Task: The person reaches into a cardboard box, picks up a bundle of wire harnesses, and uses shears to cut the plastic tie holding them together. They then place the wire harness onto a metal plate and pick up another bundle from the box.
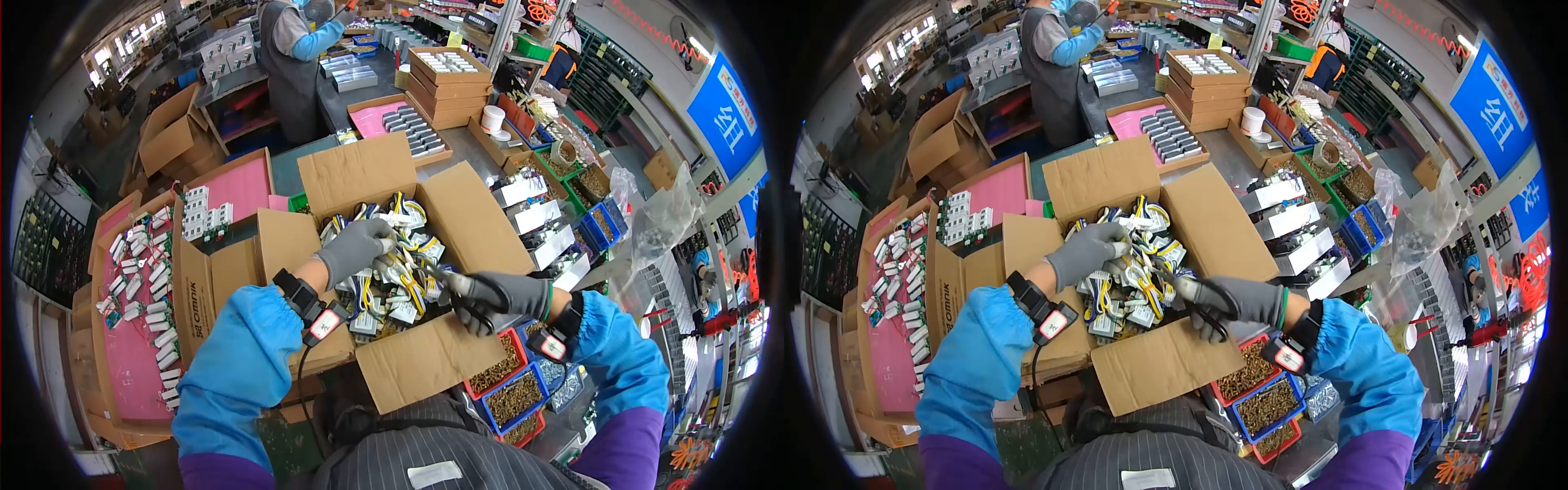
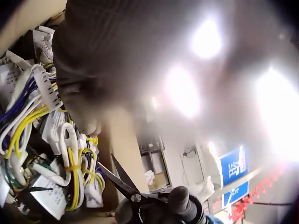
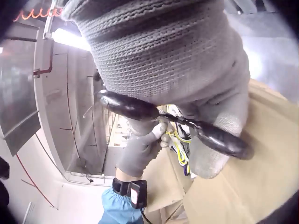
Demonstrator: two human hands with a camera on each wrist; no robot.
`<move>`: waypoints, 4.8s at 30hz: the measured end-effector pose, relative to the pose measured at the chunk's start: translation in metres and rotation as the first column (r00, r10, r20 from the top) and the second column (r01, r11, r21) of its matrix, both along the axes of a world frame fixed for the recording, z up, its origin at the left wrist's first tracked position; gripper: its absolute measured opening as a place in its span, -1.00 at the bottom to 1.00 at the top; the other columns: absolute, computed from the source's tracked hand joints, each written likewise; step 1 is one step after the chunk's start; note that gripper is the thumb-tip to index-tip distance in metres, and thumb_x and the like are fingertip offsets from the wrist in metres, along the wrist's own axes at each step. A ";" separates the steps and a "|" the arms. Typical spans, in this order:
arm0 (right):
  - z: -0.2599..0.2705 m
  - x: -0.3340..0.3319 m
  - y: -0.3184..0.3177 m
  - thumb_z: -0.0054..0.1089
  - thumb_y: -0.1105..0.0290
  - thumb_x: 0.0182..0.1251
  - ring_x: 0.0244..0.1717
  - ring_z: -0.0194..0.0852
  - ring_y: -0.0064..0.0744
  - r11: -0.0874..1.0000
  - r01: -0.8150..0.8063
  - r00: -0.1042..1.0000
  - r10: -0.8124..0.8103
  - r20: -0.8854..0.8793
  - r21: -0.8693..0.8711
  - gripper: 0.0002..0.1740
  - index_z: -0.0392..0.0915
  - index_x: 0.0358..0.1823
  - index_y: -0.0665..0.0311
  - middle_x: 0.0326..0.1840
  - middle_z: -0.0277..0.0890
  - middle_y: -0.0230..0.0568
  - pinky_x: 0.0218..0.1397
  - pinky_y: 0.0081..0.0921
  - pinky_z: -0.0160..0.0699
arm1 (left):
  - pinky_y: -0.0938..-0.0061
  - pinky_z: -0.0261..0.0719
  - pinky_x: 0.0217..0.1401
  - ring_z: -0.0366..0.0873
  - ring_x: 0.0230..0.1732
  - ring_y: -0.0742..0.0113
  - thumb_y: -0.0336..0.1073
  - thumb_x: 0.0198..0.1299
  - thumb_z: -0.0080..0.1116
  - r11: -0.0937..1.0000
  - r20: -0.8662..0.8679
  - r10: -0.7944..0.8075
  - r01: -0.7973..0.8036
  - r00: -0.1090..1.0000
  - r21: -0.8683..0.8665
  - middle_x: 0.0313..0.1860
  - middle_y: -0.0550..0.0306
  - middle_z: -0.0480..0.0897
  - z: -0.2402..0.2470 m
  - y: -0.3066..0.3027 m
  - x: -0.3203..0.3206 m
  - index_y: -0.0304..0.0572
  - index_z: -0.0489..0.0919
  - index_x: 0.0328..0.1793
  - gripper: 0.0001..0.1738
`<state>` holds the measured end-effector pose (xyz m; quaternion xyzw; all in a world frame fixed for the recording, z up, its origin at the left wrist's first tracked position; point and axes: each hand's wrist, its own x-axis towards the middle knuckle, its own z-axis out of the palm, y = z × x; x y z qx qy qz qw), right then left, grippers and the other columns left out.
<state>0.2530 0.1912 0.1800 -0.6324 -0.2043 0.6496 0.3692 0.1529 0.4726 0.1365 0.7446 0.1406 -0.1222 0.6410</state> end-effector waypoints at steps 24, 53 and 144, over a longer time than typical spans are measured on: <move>-0.020 -0.030 0.019 -0.13 -0.43 0.48 -0.59 0.61 -0.44 0.999 -0.002 0.982 -0.008 0.191 0.049 -0.20 0.54 -0.15 0.31 -0.50 0.52 -0.27 -0.54 -0.50 0.66 | 0.20 0.64 -0.02 0.73 -0.19 -0.04 -0.26 0.06 0.37 0.814 0.197 -0.116 -0.020 0.973 0.580 -0.24 -0.16 0.76 -0.036 -0.041 -0.028 -0.27 0.75 -0.11 -0.70; 0.023 -0.014 0.023 -0.19 -0.22 0.63 -0.54 0.54 -0.55 0.858 0.147 0.945 -0.269 0.188 0.491 -0.35 0.49 0.10 0.30 -0.51 0.46 -0.36 -0.50 -0.60 0.49 | 0.52 0.69 -0.29 0.69 -0.34 0.45 -0.29 0.33 0.31 0.948 -0.130 -0.249 0.269 0.960 0.170 -0.26 0.10 0.73 -0.003 -0.036 -0.039 -0.35 0.69 0.07 -0.70; 0.013 -0.040 -0.034 -0.10 0.08 0.65 -0.45 0.56 -0.52 0.850 -0.012 0.985 -0.081 0.154 0.526 -0.50 0.38 0.25 0.42 -0.40 0.51 -0.27 -0.39 -0.60 0.53 | 0.00 0.45 0.34 0.47 0.28 -0.17 -0.05 0.29 0.19 0.420 -0.078 -0.087 0.107 0.993 0.901 0.21 -0.19 0.55 -0.003 -0.112 -0.097 -0.27 0.60 0.20 -0.50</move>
